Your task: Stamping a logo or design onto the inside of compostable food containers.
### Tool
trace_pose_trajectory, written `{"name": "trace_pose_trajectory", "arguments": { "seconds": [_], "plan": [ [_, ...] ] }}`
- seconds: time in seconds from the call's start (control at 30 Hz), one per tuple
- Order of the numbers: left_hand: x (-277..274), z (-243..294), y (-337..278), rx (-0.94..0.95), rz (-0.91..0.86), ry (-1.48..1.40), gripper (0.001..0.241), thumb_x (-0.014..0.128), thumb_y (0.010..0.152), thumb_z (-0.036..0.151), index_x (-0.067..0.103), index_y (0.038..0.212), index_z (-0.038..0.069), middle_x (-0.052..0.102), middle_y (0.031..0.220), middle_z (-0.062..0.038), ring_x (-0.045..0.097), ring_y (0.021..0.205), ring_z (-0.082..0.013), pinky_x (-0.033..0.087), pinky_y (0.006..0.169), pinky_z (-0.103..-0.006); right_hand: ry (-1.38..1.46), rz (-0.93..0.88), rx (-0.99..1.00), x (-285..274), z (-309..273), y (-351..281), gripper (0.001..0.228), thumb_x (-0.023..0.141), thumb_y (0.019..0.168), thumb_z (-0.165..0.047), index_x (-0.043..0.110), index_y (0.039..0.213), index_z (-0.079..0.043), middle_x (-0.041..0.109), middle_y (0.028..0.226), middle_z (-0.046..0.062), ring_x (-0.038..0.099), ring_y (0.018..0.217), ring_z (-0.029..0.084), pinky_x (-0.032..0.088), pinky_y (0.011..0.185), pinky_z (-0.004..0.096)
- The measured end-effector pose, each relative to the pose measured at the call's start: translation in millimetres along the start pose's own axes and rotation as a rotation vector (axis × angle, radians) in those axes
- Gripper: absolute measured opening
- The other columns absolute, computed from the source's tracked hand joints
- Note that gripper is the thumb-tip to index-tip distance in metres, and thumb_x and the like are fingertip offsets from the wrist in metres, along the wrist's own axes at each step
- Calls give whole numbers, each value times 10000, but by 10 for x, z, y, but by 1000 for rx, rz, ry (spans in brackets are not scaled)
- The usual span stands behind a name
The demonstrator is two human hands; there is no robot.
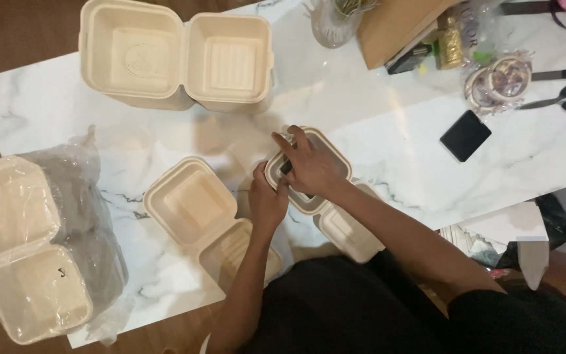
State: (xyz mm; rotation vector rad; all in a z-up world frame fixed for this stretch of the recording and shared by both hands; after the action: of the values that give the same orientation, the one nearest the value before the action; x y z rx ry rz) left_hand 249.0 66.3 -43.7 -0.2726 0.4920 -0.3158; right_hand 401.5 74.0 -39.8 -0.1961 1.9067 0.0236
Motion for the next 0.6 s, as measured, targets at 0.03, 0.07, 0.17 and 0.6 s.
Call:
{"name": "trace_pose_trajectory", "arguments": {
  "seconds": [0.03, 0.07, 0.17, 0.6],
  "plan": [
    [3, 6, -41, 12, 5, -2, 581, 590, 933, 283, 421, 1419, 14, 651, 1120, -289, 667, 1079, -507, 515, 929, -579, -7, 11, -3, 15, 85, 21, 905, 738, 750, -130, 390, 1585, -139, 296, 1502, 194, 651, 1139, 410, 633, 710, 458],
    [9, -17, -130, 10, -4, -120, 613, 597, 920, 217, 379, 1444, -13, 640, 1145, -303, 656, 1116, -501, 517, 955, -554, 81, 83, -64, 51, 143, 4, 969, 762, 698, -128, 371, 1585, -117, 380, 1409, 222, 659, 1097, 414, 602, 783, 466],
    [80, -140, -276, -26, -1, -302, 657, 618, 908, 145, 345, 1473, -47, 612, 1202, -323, 633, 1177, -489, 514, 1016, -517, 362, 194, -24, -165, 211, -143, 1000, 734, 649, -46, 371, 1580, -83, 384, 1325, 241, 649, 1021, 421, 564, 827, 461],
    [246, -567, -344, -261, -450, 41, 340, 580, 926, 507, 711, 813, 215, 706, 603, 48, 737, 597, -114, 581, 704, -293, 2092, 966, 953, 174, 2173, -1856, 321, 707, 934, -320, 760, 1149, -86, 802, 1099, 95, 799, 1023, 232, 634, 1004, 393]
  ]
}}
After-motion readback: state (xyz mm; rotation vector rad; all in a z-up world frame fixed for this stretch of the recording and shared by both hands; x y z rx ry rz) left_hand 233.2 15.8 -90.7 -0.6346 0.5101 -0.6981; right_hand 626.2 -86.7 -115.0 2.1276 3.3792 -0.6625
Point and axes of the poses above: each hand's wrist, its own y-axis towards the middle knuckle, its own x-axis out of the palm, z = x × y, the point moved 1 cm from there along y, towards the middle knuckle
